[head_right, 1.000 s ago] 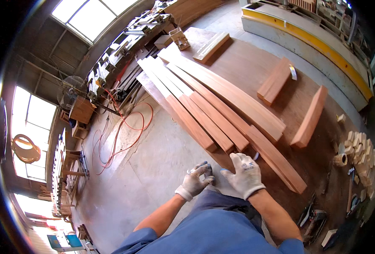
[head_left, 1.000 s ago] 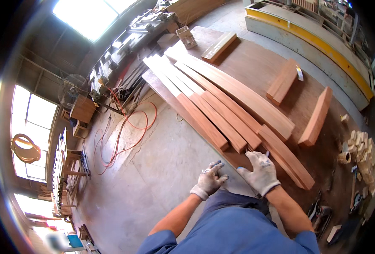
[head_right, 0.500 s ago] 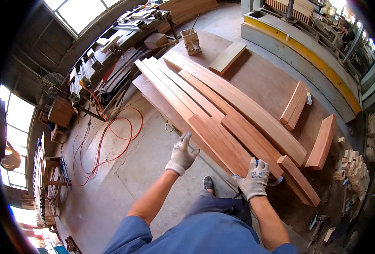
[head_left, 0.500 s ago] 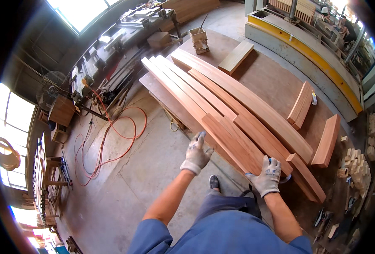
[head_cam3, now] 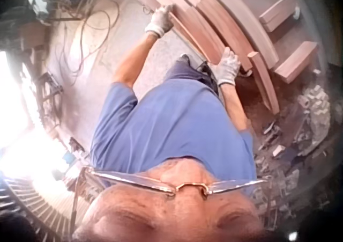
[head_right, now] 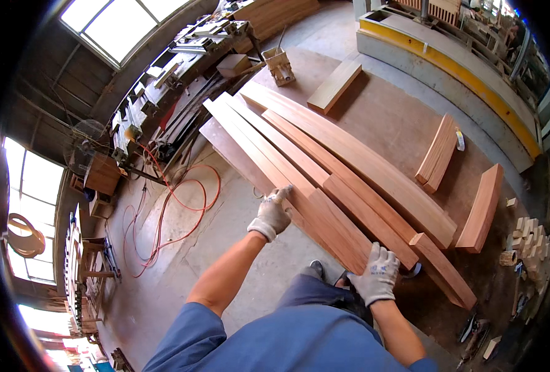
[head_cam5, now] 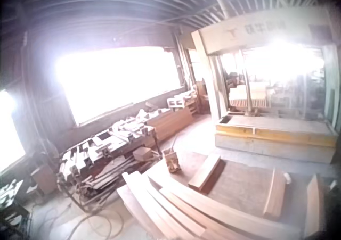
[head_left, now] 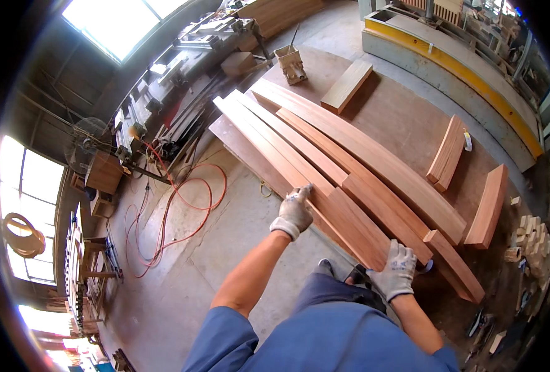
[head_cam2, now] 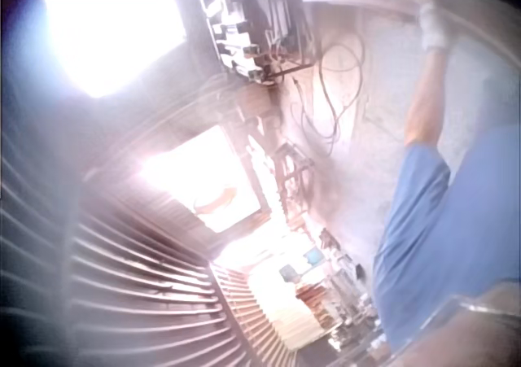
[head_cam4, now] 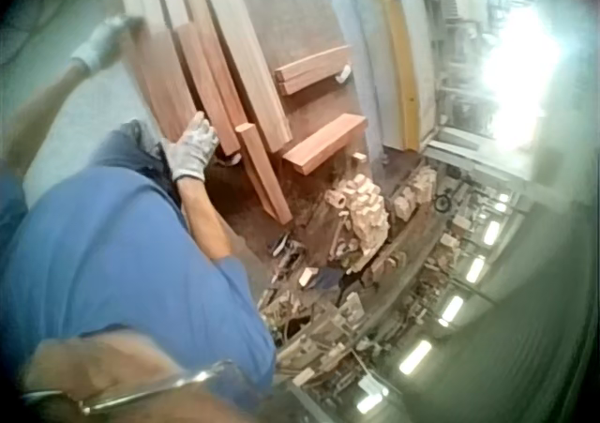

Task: The person applies glue to a wooden plank using a brush, then uses a nail gun to fasten multiple planks together on a workbench. The person then carries the assembled planks and places them on a drying rack.

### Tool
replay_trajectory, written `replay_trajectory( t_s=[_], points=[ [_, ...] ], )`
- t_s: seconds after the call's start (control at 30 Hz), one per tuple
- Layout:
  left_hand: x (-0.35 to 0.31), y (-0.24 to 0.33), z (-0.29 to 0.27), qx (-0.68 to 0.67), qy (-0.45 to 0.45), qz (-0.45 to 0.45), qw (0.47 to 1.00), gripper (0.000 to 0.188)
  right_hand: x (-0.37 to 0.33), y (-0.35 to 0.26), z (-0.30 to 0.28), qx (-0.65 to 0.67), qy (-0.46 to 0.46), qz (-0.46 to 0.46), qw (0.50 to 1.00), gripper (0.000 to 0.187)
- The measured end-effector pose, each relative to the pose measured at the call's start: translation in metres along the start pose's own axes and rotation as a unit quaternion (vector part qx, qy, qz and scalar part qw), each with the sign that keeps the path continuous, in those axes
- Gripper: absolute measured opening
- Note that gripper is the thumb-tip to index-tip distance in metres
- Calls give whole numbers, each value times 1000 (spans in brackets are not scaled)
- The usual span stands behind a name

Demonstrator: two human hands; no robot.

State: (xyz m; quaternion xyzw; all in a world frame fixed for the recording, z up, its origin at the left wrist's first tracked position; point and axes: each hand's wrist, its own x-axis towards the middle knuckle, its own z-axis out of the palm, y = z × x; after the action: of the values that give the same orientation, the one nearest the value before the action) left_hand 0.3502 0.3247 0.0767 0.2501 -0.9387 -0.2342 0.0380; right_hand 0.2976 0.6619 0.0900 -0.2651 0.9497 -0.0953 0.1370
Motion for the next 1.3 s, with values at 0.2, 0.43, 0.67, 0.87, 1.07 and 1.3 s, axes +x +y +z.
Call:
replay_trajectory(
  t_s=[0.2,0.43,0.67,0.87,1.07,1.3],
  points=[
    [-19,6,-3,-61,-145,127,979,66,-48,51,-4,-24,-14,36,999,119],
    [74,-52,-9,214,-115,312,918,91,-35,23,-11,4,-25,97,995,127],
    [138,-70,-7,203,-156,433,864,85,-27,27,32,-37,57,72,995,119],
    [133,-45,-26,233,-263,445,824,78,-41,18,6,-25,6,93,995,113],
    [98,-46,-29,237,-254,490,800,109,-80,31,12,-28,17,95,995,106],
    [110,-39,-19,276,-325,420,801,84,-72,32,13,-34,27,96,994,116]
  ],
)
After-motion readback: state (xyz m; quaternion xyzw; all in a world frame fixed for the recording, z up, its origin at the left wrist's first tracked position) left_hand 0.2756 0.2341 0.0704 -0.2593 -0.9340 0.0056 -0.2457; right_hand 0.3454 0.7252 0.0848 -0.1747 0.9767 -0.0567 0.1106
